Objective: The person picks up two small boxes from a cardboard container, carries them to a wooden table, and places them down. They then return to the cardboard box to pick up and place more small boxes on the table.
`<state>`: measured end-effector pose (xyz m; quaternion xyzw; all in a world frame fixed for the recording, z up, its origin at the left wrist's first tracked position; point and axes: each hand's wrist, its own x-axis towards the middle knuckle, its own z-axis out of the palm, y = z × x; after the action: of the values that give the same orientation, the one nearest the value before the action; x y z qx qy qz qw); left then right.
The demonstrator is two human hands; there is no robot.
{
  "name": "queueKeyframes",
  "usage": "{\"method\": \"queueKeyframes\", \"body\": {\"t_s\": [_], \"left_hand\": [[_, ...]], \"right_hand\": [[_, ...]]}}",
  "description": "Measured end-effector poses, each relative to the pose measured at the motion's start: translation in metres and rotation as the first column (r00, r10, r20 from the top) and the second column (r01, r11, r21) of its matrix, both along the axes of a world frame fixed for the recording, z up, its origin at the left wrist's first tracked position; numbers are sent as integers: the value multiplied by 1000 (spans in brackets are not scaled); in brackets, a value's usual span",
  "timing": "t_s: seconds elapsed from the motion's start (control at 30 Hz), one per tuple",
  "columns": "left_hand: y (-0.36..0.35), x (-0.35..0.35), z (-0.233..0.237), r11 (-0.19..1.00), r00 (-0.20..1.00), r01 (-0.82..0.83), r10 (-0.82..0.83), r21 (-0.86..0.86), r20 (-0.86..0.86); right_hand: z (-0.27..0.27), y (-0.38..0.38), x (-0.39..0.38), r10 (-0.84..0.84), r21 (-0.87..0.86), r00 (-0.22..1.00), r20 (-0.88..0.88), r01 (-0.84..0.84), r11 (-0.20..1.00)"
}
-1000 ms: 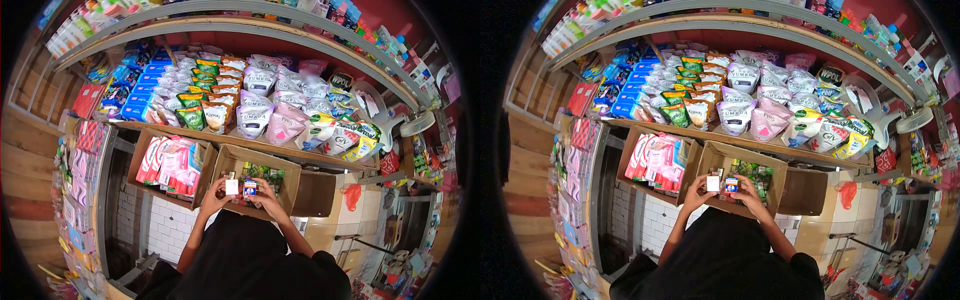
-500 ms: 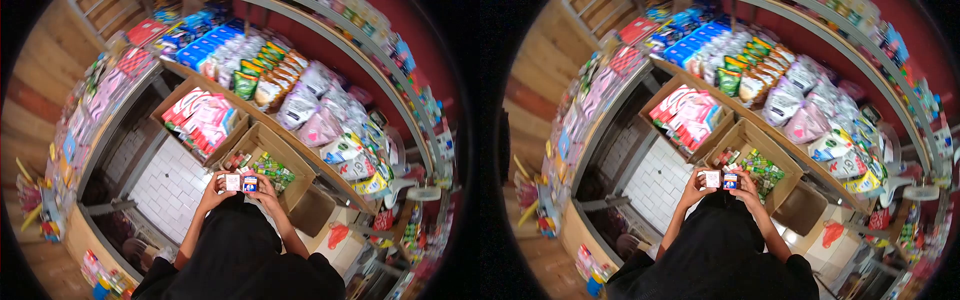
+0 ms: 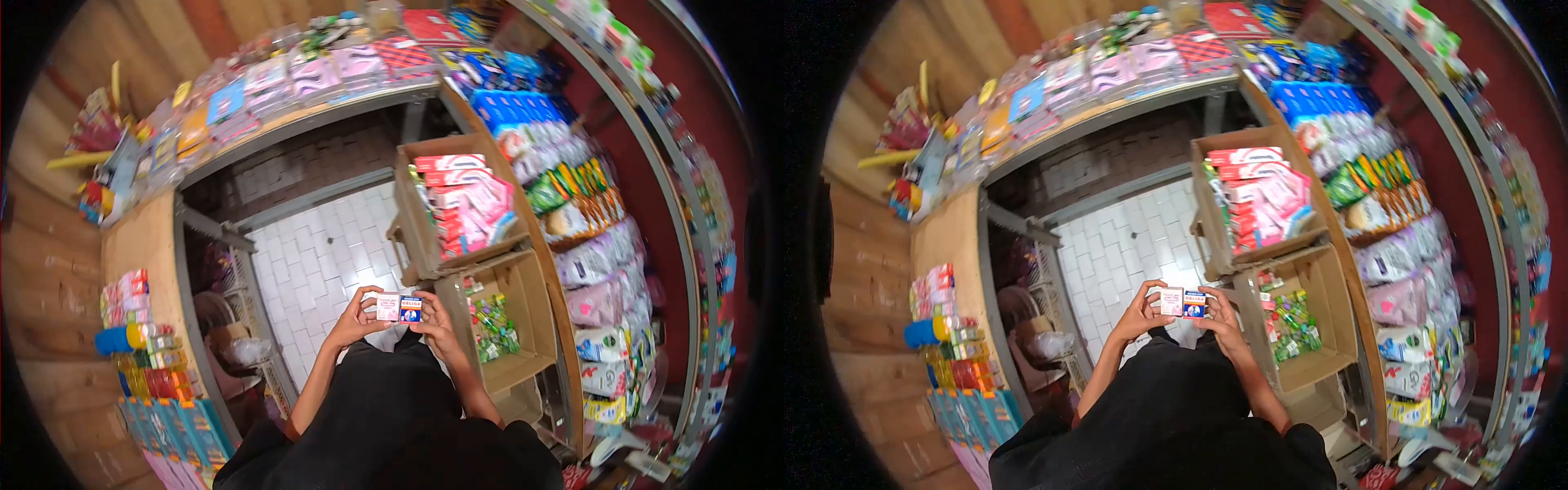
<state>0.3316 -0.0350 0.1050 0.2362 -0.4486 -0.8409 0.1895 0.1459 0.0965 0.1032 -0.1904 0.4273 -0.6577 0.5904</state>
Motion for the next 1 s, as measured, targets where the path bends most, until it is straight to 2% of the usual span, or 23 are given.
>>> {"method": "queueKeyframes", "body": {"t_s": [0.1,0.23,0.57,0.67,0.77,1.0], "left_hand": [[-15,48,2,996,996,-84,84,2,12],[-32,111,5,976,967,-213,216,-37,137],[-45,220,12,831,827,-557,553,3,101],[-48,239,8,766,760,-642,637,4,129],[-53,253,-6,654,651,-756,757,-35,57],[-73,273,-12,421,414,-906,902,-39,125]], "right_hand": [[1,-35,32,108,21,994,-26,-107,994],[2,-81,82,254,30,967,-7,-254,967],[-5,-179,178,572,27,819,49,-573,819],[1,-212,199,686,77,728,-2,-684,726],[-6,-248,221,778,76,627,-35,-775,628],[-1,-335,270,937,138,322,-134,-930,339]]}}
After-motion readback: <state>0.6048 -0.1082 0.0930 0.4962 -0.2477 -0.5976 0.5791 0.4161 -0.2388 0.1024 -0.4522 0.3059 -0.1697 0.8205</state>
